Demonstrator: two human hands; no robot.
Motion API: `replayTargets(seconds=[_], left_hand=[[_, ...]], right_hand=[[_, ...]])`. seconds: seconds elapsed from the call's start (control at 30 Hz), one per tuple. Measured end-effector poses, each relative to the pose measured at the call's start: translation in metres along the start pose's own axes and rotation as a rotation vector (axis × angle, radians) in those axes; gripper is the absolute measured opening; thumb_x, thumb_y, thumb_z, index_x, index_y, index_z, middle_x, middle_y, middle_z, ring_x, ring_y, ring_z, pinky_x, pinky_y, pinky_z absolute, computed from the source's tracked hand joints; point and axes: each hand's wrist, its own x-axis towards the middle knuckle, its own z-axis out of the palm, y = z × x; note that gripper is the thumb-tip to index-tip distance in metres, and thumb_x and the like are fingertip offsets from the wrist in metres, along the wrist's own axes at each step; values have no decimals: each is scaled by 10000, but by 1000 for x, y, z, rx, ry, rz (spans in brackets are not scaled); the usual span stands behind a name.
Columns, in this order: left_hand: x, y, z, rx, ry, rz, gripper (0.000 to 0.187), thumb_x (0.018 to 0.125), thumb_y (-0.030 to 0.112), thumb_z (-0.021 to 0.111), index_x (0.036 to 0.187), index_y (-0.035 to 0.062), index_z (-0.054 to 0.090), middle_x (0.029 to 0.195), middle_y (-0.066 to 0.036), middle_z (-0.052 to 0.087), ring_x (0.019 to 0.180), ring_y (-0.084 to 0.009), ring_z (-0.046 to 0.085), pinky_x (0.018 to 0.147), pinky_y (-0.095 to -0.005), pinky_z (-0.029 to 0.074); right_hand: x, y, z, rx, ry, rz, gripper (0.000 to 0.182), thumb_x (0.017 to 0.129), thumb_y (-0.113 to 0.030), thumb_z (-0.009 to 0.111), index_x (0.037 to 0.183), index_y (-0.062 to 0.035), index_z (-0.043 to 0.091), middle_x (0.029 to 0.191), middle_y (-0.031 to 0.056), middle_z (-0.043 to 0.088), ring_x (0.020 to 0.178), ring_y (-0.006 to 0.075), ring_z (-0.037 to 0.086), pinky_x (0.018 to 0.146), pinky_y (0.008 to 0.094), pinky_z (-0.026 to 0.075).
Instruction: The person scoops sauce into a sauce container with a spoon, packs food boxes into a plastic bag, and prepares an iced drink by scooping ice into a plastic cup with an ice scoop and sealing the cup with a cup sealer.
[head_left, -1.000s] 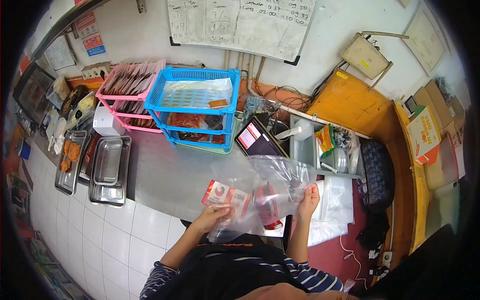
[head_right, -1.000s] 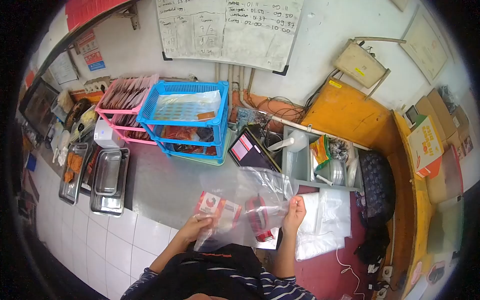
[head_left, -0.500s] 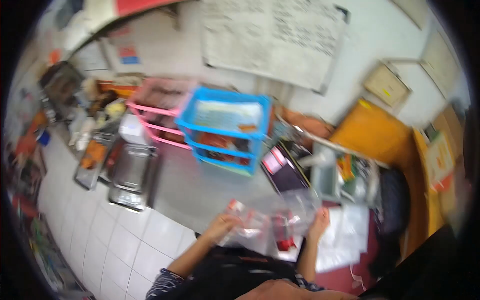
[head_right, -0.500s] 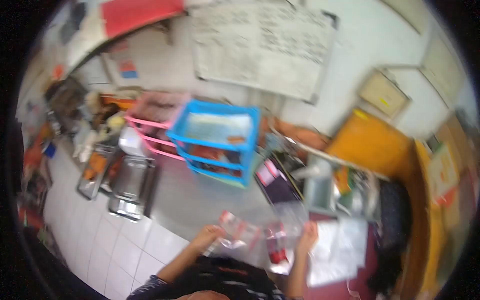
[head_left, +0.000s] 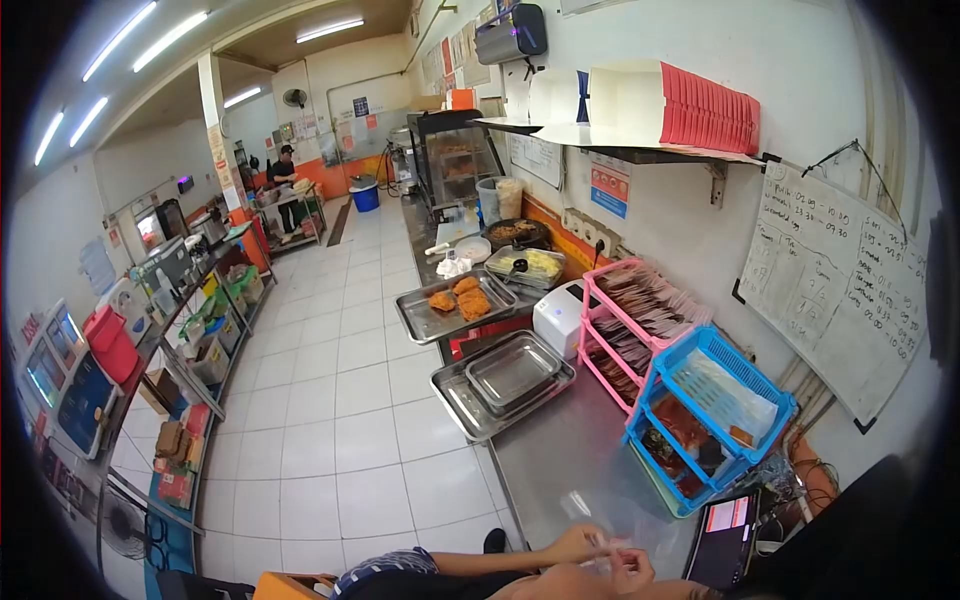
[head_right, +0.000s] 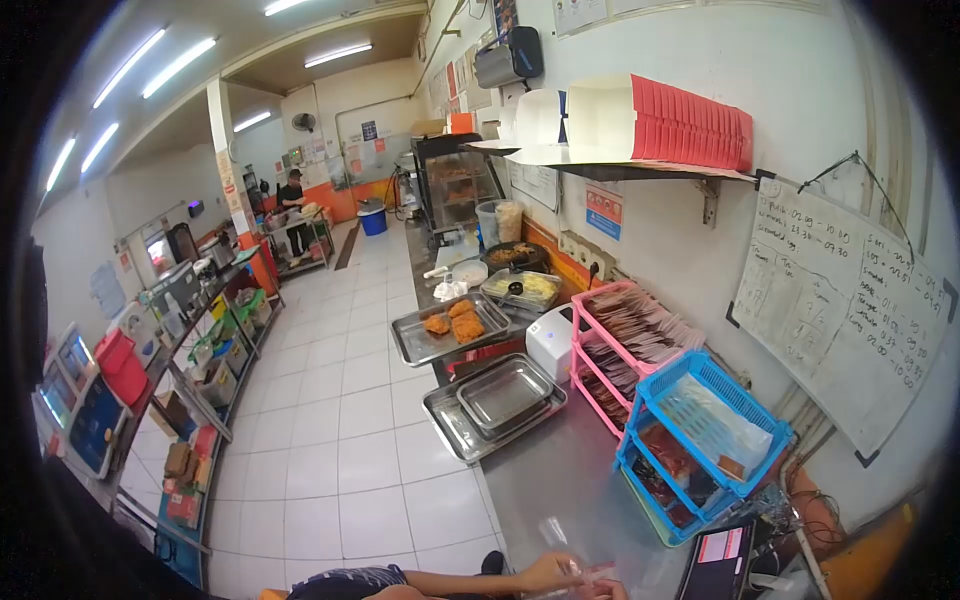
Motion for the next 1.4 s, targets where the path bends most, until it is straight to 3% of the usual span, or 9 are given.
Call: replayTargets(seconds=[0.27, 0.4, 0.5, 0.57, 0.67, 0.77, 0.97, 1.07, 1.4], left_hand=[[-28, 12, -24, 144, -191, 54, 207, 797, 220, 615, 697, 45, 567, 650, -2, 596, 557, -93, 501, 503, -278, 391], [-42, 15, -26, 176, -260, 95, 217, 780, 225, 633, 674, 54, 551, 609, 6, 578, 513, -86, 473, 468, -282, 367], [-40, 8, -29, 193, -303, 135, 224, 771, 228, 641, 663, 59, 543, 589, 10, 569, 491, -82, 459, 450, -284, 354], [-33, -17, -36, 550, 214, 40, 166, 710, 156, 653, 655, 67, 525, 608, -27, 564, 490, -170, 485, 463, -349, 352], [-34, 0, -45, 826, 345, 54, 113, 675, 68, 628, 717, 65, 524, 713, -74, 582, 604, -241, 536, 561, -350, 420], [-21, -17, -44, 329, 365, 376, 133, 708, 58, 621, 812, 64, 538, 820, -56, 595, 740, -184, 566, 692, -304, 449], [-23, -32, -26, -107, -191, -182, 178, 708, 47, 618, 877, 41, 562, 854, -16, 594, 855, -126, 534, 744, -295, 444], [-6, -73, -45, 74, -139, -165, 112, 719, 69, 593, 826, 37, 584, 782, -72, 602, 792, -161, 556, 708, -303, 439], [-1, -88, -91, 783, 746, 96, 99, 734, 116, 563, 670, 52, 523, 595, -150, 552, 573, -325, 579, 519, -421, 431]], right_hand=[[-12, -22, 8, -260, -578, -43, 218, 759, -175, 631, 727, 21, 542, 582, 53, 505, 581, 116, 480, 534, 284, 405], [-9, 39, 0, -136, -552, 150, 210, 777, -168, 579, 726, 33, 547, 572, 102, 532, 522, 166, 493, 509, 298, 401], [-9, 40, -15, -251, -453, -306, 169, 791, -141, 543, 739, 15, 583, 600, 122, 564, 487, 208, 499, 463, 310, 394], [-17, 17, -26, -349, -194, -4, 220, 790, -197, 542, 739, 7, 604, 606, 100, 577, 502, 229, 518, 483, 326, 411], [8, 42, -13, -124, -114, -48, 98, 755, -94, 545, 812, -15, 559, 644, 75, 544, 544, 174, 503, 514, 280, 418], [0, 83, -13, 210, 134, -55, 250, 704, 60, 549, 921, -49, 490, 701, 39, 494, 606, 92, 481, 561, 212, 429], [1, 46, 54, 18, -7, -93, 320, 594, 101, 550, 839, -64, 425, 605, -25, 337, 529, 76, 394, 526, 189, 389], [31, 42, 78, 31, -122, -170, 321, 595, 99, 551, 842, -63, 425, 616, -21, 342, 542, 79, 397, 529, 191, 389], [41, 55, 78, 84, 32, -204, 323, 595, 90, 553, 853, -59, 427, 654, -9, 356, 585, 90, 407, 542, 199, 388]])
